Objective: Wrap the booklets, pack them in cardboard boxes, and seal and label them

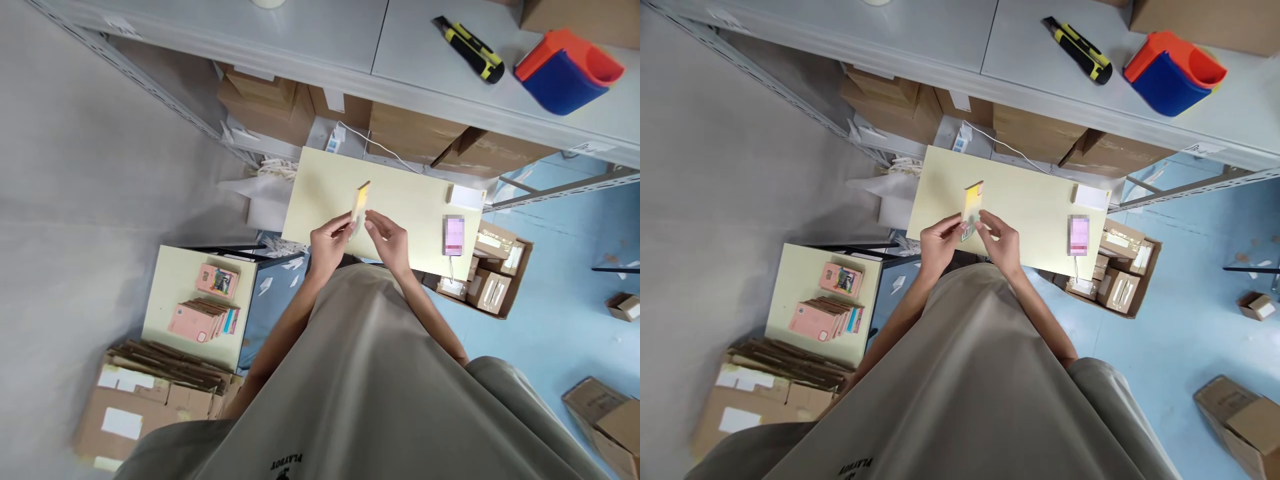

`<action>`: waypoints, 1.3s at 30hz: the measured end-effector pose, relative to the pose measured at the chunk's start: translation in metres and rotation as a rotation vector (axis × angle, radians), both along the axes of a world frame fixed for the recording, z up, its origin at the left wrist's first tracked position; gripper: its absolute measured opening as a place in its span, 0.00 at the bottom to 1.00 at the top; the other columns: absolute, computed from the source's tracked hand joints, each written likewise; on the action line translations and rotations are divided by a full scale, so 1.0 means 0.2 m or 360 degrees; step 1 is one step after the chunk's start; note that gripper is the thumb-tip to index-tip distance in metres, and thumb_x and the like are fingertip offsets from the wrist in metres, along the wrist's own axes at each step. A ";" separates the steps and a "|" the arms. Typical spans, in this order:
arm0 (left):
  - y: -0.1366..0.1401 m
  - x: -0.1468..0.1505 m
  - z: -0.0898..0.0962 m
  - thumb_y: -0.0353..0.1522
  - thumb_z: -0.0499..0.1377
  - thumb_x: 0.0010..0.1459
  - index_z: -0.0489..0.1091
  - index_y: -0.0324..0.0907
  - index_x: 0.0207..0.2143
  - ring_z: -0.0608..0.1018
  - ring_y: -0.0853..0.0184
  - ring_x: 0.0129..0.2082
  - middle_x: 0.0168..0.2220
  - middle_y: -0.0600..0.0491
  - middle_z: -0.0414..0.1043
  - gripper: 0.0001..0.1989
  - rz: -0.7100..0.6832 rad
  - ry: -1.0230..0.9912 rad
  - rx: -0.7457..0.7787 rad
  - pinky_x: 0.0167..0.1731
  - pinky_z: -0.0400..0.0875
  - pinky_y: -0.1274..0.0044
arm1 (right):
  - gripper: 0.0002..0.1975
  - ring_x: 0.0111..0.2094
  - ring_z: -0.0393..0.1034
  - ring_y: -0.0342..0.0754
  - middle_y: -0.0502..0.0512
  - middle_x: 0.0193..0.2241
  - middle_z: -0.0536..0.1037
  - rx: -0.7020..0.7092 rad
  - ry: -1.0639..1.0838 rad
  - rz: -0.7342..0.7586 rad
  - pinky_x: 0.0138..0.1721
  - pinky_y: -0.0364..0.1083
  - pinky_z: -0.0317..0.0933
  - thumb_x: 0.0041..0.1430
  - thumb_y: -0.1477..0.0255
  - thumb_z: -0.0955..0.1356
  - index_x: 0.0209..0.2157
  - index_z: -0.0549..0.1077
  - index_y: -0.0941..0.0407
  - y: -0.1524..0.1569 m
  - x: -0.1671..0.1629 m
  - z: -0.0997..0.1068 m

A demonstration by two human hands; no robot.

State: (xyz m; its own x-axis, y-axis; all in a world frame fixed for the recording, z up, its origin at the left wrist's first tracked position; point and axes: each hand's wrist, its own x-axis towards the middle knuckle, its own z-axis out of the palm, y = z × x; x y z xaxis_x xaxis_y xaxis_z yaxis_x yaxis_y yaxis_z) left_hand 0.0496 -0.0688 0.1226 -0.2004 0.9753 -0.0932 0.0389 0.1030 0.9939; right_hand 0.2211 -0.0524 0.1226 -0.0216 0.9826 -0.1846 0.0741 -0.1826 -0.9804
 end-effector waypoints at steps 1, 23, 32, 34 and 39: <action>-0.01 0.02 0.01 0.51 0.73 0.69 0.90 0.45 0.54 0.91 0.54 0.53 0.56 0.45 0.90 0.23 -0.0067 0.0018 0.0030 0.54 0.88 0.65 | 0.33 0.64 0.85 0.63 0.61 0.61 0.89 -0.0010 0.0059 0.0030 0.63 0.59 0.82 0.65 0.41 0.80 0.59 0.87 0.50 0.00 -0.01 0.01; 0.04 -0.18 0.09 0.50 0.80 0.59 0.88 0.43 0.42 0.89 0.59 0.45 0.45 0.45 0.90 0.21 -0.0264 -0.0129 0.0010 0.49 0.84 0.68 | 0.23 0.57 0.85 0.58 0.56 0.51 0.91 0.0142 0.0339 0.0188 0.63 0.59 0.79 0.61 0.44 0.84 0.43 0.86 0.47 0.05 0.18 0.01; -0.03 -0.19 0.13 0.53 0.80 0.59 0.73 0.45 0.33 0.91 0.56 0.47 0.45 0.43 0.90 0.26 -0.0158 -0.0158 0.0024 0.54 0.86 0.64 | 0.18 0.60 0.84 0.59 0.55 0.54 0.90 0.0299 0.0219 0.0307 0.67 0.62 0.76 0.69 0.44 0.80 0.43 0.90 0.43 0.02 0.18 0.03; -0.06 -0.21 0.12 0.54 0.80 0.58 0.71 0.45 0.34 0.89 0.62 0.38 0.42 0.46 0.89 0.29 -0.0159 -0.0208 -0.0043 0.45 0.86 0.68 | 0.23 0.50 0.85 0.57 0.54 0.45 0.90 0.0224 0.0149 0.0263 0.57 0.59 0.80 0.66 0.42 0.80 0.49 0.90 0.44 0.02 0.18 0.03; -0.09 -0.25 0.11 0.53 0.75 0.66 0.84 0.44 0.50 0.82 0.69 0.27 0.41 0.49 0.86 0.24 -0.0202 -0.0163 -0.0112 0.27 0.75 0.75 | 0.31 0.31 0.77 0.49 0.49 0.33 0.85 0.0126 0.0075 0.0235 0.39 0.51 0.78 0.66 0.40 0.80 0.59 0.85 0.47 0.02 0.17 0.05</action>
